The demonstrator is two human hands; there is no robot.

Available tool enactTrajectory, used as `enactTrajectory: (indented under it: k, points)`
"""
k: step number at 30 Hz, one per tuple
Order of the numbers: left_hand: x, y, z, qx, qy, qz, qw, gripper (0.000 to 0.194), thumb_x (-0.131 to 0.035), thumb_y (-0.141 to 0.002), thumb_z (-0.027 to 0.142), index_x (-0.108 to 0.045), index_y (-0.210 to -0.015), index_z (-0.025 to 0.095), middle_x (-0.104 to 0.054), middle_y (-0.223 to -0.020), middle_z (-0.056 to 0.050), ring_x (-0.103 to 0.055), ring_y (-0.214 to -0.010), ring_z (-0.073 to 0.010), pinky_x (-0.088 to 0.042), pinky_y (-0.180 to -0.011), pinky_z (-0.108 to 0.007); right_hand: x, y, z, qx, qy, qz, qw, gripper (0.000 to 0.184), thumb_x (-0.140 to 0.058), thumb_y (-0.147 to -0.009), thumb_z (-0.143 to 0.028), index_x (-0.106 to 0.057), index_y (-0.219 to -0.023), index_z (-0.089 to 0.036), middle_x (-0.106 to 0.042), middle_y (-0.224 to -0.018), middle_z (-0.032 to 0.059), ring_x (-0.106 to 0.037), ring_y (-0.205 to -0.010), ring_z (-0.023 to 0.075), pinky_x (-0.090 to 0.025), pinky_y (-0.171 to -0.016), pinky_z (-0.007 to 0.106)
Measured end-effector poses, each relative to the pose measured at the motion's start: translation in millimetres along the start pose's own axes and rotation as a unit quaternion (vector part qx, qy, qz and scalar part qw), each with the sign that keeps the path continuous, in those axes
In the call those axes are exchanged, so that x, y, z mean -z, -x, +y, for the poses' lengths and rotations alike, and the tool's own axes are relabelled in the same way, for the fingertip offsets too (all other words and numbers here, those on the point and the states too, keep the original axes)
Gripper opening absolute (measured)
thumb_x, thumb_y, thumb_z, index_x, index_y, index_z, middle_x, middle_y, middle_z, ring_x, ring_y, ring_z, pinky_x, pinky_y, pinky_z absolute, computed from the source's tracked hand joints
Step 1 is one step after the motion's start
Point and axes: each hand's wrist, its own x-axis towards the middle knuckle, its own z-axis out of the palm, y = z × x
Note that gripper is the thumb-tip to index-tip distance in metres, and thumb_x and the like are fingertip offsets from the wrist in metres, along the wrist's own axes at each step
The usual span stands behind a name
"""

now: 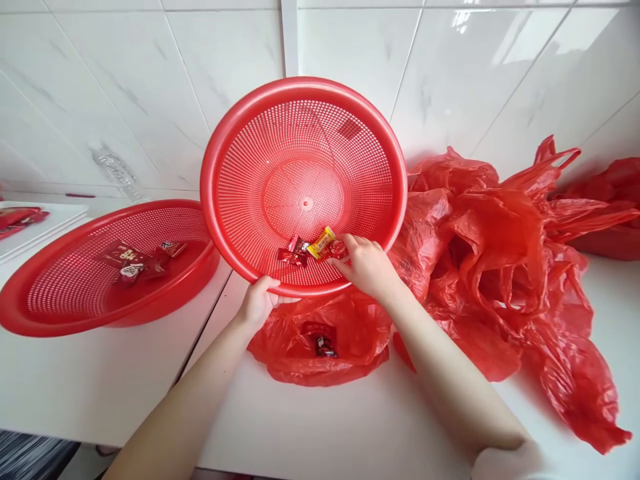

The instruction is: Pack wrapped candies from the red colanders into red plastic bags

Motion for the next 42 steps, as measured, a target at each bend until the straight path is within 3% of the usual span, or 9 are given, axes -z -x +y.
enactTrajectory:
  k: [3,8,12,21,23,28,30,35,42]
  points:
    - [-3.6,4,-3,0.000,-0.010,-0.025,1.000,0.014,-0.061,-0.065,0.024,-0.066,-0.066,0.011,-0.072,-0.079,-0.012,-0.068,-0.097,-0.0359,-0.056,-0.084,-0.054,-18,-3,2,-0.021,0.068,-0.024,0.997,0.048,-0.062,-0.086,-0.029,-0.051,-0.128,-0.011,-0.065,-0.113,0.0190,-0.061,-0.105,0.0321,-0.046,-0.090,0.043]
    - [-3.2,5,0,0.004,-0.023,-0.008,1.000,0.014,-0.062,-0.062,0.025,-0.064,-0.062,0.011,-0.070,-0.072,-0.011,-0.068,-0.094,-0.0369,-0.056,-0.083,-0.055,-13,-5,11,-0.031,-0.074,-0.040,0.996,0.051,-0.056,-0.080,-0.012,-0.047,-0.131,-0.012,-0.067,-0.114,0.0160,-0.065,-0.104,0.0256,-0.050,-0.087,0.035]
    - [-1.1,2,5,0.009,-0.018,0.011,1.000,0.016,-0.060,-0.062,0.026,-0.066,-0.064,0.011,-0.069,-0.069,-0.011,-0.068,-0.093,-0.0363,-0.055,-0.085,-0.054,11,-4,16,0.057,-0.184,0.012,0.981,0.062,-0.056,-0.078,-0.008,-0.041,-0.138,-0.016,-0.061,-0.129,0.0130,-0.060,-0.116,0.0225,-0.049,-0.096,0.036]
    - [3.1,-1,7,0.027,-0.004,0.042,0.999,0.020,-0.056,-0.066,0.026,-0.066,-0.067,0.009,-0.072,-0.076,-0.014,-0.071,-0.081,-0.0323,-0.057,-0.082,-0.050,35,0,9,0.213,-0.248,0.036,0.944,0.032,-0.049,-0.088,-0.009,-0.072,-0.104,-0.024,-0.059,-0.131,0.0074,-0.058,-0.118,0.0204,-0.049,-0.100,0.040]
    - [6.4,-3,5,0.016,0.009,0.030,0.999,0.019,-0.056,-0.067,0.026,-0.065,-0.069,0.009,-0.072,-0.080,-0.015,-0.070,-0.085,-0.0329,-0.057,-0.083,-0.050,37,2,5,0.221,-0.268,-0.005,0.938,0.028,-0.055,-0.088,-0.013,-0.074,-0.101,-0.027,-0.064,-0.122,0.0056,-0.061,-0.112,0.0196,-0.051,-0.097,0.039]
    - [10.1,-5,5,-0.024,0.036,0.000,0.999,0.021,-0.057,-0.068,0.023,-0.068,-0.081,0.010,-0.073,-0.087,-0.014,-0.068,-0.096,-0.0352,-0.056,-0.085,-0.053,44,11,-4,0.219,-0.304,-0.248,0.894,0.033,-0.070,-0.081,-0.022,-0.070,-0.113,-0.026,-0.070,-0.114,0.0019,-0.066,-0.100,0.0164,-0.053,-0.089,0.030]
    - [8.2,-4,6,-0.016,0.027,0.003,0.999,0.022,-0.057,-0.067,0.023,-0.068,-0.080,0.010,-0.073,-0.086,-0.014,-0.068,-0.097,-0.0357,-0.056,-0.086,-0.053,42,11,-6,0.201,-0.289,-0.276,0.894,0.039,-0.074,-0.079,-0.029,-0.067,-0.117,-0.024,-0.071,-0.112,0.0021,-0.067,-0.100,0.0177,-0.052,-0.091,0.031]
    - [-5.4,7,-2,0.002,0.009,0.013,1.000,0.019,-0.061,-0.066,0.024,-0.066,-0.077,0.009,-0.072,-0.083,-0.013,-0.068,-0.095,-0.0353,-0.054,-0.088,-0.055,8,3,-13,0.159,-0.251,-0.097,0.950,0.028,-0.051,-0.095,-0.024,-0.064,-0.118,-0.015,-0.069,-0.114,0.0098,-0.065,-0.106,0.0195,-0.049,-0.099,0.037]
    - [-21.2,18,-20,-0.011,0.071,-0.029,0.997,0.031,-0.058,-0.070,0.019,-0.068,-0.097,0.009,-0.072,-0.093,-0.011,-0.067,-0.098,-0.0326,-0.052,-0.092,-0.055,-27,7,-28,0.202,-0.173,-0.093,0.960,0.043,-0.046,-0.098,-0.031,-0.051,-0.137,-0.014,-0.054,-0.136,0.0172,-0.048,-0.129,0.0276,-0.036,-0.109,0.053]
